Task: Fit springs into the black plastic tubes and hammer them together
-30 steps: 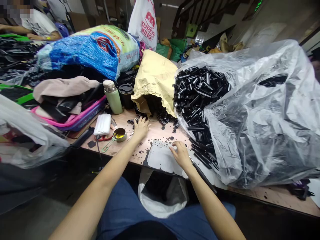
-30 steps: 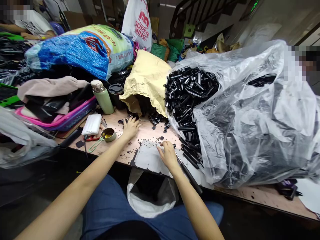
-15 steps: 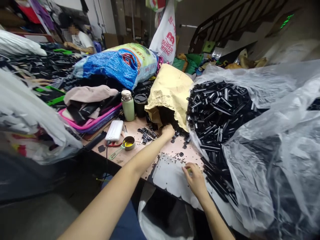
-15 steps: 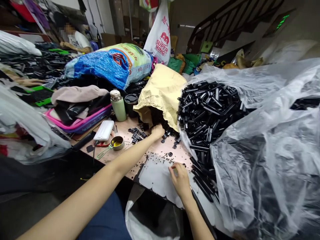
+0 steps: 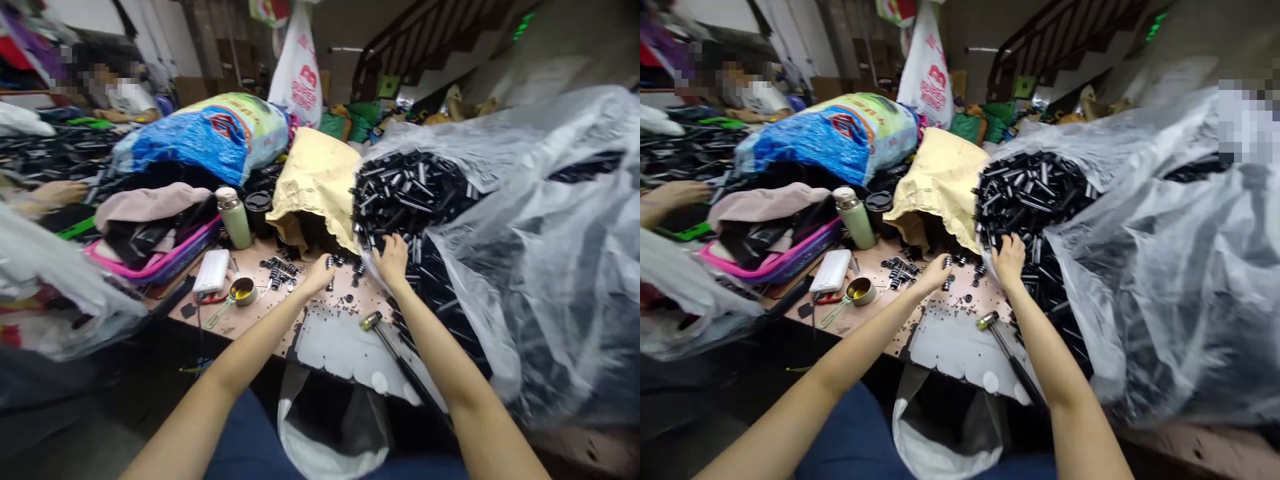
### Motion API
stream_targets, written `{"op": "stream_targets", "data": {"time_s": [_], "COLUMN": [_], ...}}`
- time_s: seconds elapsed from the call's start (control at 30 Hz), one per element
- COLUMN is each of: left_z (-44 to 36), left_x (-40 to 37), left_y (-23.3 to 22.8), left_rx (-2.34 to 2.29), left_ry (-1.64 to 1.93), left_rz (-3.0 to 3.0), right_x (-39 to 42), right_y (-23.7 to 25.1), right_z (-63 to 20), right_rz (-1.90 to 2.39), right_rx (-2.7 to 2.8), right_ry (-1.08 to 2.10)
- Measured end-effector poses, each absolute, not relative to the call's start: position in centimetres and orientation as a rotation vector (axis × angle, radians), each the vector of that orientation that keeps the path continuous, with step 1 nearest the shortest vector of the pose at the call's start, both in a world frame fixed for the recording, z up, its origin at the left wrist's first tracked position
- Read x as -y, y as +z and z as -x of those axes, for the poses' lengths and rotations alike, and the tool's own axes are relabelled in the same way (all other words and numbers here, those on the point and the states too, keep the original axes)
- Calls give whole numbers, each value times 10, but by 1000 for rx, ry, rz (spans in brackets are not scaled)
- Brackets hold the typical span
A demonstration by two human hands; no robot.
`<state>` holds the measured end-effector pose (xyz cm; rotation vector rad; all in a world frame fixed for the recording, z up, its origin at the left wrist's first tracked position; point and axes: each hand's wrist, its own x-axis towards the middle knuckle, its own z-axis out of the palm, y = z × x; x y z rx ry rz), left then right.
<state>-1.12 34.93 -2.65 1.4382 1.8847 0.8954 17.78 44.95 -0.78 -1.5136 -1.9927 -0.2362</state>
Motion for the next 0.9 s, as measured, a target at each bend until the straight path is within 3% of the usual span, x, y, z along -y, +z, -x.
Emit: {"op": "stream_targets", "data": {"time_s": [0.07,0.2,0.63,0.9], "left_z": [5,-3,-2,-32], "left_x": [-317,-265,-234,-222], "left_y": [-33,-38,-48,-47], "left_rx": [-1628,-1402,-1226,-1174], "left_ry": [987,995,1144,1222], "left_rz": [-1305,-974,-498,-558], "right_x": [-480,-511,-407,-334], "right_y": [9,30,3,1], "right_z": [-182,-191,-211,-223], "right_rz": [1708,2042,1838,1672], "right_rx": [1915,1914,2090,1565], "right_ry": [-253,-1,-82,827]}}
